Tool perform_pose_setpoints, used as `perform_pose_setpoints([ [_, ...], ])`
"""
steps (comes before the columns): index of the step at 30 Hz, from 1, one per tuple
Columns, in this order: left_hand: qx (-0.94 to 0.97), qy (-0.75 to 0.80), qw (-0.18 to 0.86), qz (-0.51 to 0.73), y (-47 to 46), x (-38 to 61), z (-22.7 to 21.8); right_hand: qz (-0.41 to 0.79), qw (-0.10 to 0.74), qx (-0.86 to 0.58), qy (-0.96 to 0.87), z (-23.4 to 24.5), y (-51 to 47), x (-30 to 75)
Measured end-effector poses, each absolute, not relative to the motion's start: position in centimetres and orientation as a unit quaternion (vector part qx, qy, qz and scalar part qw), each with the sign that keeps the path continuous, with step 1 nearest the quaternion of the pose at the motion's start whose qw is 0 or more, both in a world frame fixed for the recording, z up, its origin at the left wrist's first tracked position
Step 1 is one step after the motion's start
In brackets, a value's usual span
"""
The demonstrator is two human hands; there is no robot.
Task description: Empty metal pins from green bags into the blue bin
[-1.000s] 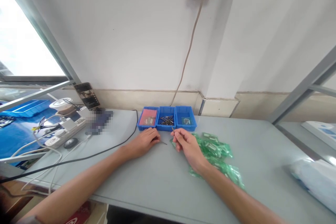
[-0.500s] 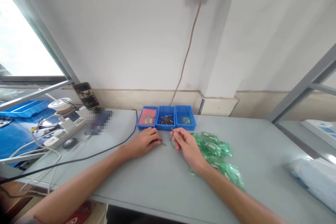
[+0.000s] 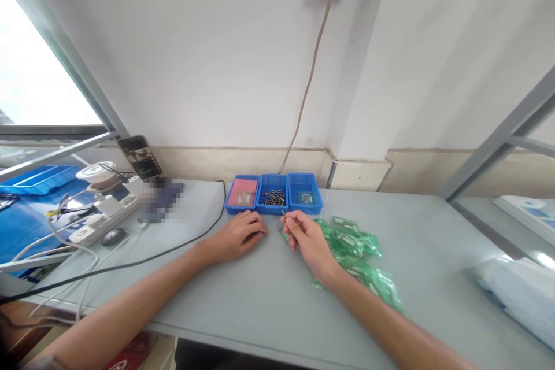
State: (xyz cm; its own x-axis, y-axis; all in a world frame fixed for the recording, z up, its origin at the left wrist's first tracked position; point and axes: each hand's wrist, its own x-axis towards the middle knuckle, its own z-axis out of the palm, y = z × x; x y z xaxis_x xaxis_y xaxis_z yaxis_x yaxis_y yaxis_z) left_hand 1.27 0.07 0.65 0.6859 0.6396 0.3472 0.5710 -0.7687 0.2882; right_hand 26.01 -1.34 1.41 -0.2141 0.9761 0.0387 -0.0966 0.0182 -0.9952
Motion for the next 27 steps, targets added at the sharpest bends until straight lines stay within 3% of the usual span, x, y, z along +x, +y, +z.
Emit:
perform_pose_setpoints([
  [27, 0.912, 0.332, 0.079, 0.227, 0.32, 1.36, 0.31, 0.468, 0.454, -0.427, -0.626, 1.48, -1.69, 26.3],
])
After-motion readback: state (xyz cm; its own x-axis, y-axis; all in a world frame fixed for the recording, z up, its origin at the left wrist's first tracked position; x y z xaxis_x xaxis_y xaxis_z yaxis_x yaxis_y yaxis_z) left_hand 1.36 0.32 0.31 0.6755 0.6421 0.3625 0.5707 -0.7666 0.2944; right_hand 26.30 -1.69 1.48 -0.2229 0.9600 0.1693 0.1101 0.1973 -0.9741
